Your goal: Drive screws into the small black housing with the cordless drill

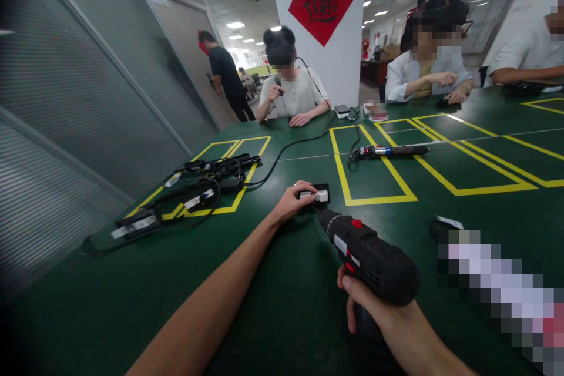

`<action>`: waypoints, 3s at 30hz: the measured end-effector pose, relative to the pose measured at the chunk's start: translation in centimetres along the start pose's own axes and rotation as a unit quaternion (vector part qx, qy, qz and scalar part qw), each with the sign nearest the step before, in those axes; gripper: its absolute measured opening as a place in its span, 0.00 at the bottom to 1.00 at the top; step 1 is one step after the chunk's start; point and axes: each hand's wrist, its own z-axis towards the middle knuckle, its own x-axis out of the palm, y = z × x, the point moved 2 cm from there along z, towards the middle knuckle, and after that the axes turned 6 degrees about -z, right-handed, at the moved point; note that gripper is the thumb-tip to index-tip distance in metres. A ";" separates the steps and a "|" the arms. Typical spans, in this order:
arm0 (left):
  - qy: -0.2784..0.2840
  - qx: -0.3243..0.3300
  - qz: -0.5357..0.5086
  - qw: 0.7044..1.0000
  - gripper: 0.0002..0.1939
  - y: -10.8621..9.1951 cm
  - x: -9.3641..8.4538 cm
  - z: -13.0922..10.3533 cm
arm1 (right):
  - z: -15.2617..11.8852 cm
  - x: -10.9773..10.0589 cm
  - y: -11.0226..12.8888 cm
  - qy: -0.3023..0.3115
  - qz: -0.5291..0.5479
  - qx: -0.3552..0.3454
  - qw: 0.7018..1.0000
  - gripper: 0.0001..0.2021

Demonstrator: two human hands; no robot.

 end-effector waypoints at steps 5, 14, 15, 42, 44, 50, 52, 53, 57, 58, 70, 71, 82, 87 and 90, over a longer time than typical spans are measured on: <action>-0.007 -0.011 -0.001 1.000 0.14 0.1 0.1 0.0 | 0.0 -0.2 0.0 -0.009 -0.011 -0.007 1.000 0.16; -0.001 -0.012 -0.002 1.000 0.14 -0.4 0.0 0.1 | 0.0 -0.1 0.1 -0.014 -0.005 -0.013 1.000 0.16; 0.001 -0.011 -0.002 1.000 0.14 -0.4 0.0 0.1 | 0.0 -0.1 0.0 -0.015 -0.006 -0.009 1.000 0.16; 0.022 -0.012 0.013 1.000 0.15 -0.2 -0.2 0.2 | 0.4 -0.4 0.2 -0.017 -0.023 -0.012 1.000 0.19; 0.022 -0.026 0.016 0.999 0.17 -0.3 -0.2 0.1 | 0.3 -0.4 0.2 -0.019 -0.026 -0.016 0.999 0.18; 0.018 -0.055 0.011 0.998 0.21 -0.2 -0.3 0.0 | 0.1 -0.4 0.6 -0.022 -0.038 -0.013 0.999 0.16; 0.018 -0.054 0.009 0.998 0.21 -0.1 -0.3 0.0 | 0.2 -0.4 0.5 -0.020 -0.038 -0.009 0.999 0.17; 0.018 -0.051 0.008 0.998 0.20 -0.1 -0.3 0.0 | 0.2 -0.4 0.4 -0.021 -0.039 -0.006 0.999 0.17; 0.016 -0.050 0.009 0.999 0.20 0.0 -0.2 0.0 | 0.3 -0.4 0.1 -0.016 -0.052 0.001 0.999 0.19; 0.015 -0.052 0.009 0.998 0.20 0.0 -0.2 0.0 | 0.2 -0.4 0.2 -0.017 -0.054 -0.001 0.998 0.19; 0.029 -0.046 0.007 0.999 0.20 0.1 -0.4 0.0 | 0.3 -0.2 0.7 -0.023 -0.033 0.006 0.999 0.18; 0.028 -0.045 0.007 0.999 0.20 0.0 -0.4 0.0 | 0.3 -0.2 0.6 -0.021 -0.034 0.009 0.999 0.18; 0.026 -0.043 0.013 0.999 0.19 0.0 -0.4 0.0 | 0.3 -0.3 0.2 -0.018 -0.048 0.011 0.999 0.19; 0.029 -0.039 0.017 0.999 0.19 0.1 -0.4 0.0 | 0.1 -0.4 0.6 -0.028 -0.043 -0.007 0.999 0.16; 0.028 -0.039 0.018 0.999 0.19 0.2 -0.4 0.0 | 0.1 -0.4 0.7 -0.027 -0.039 -0.011 0.999 0.16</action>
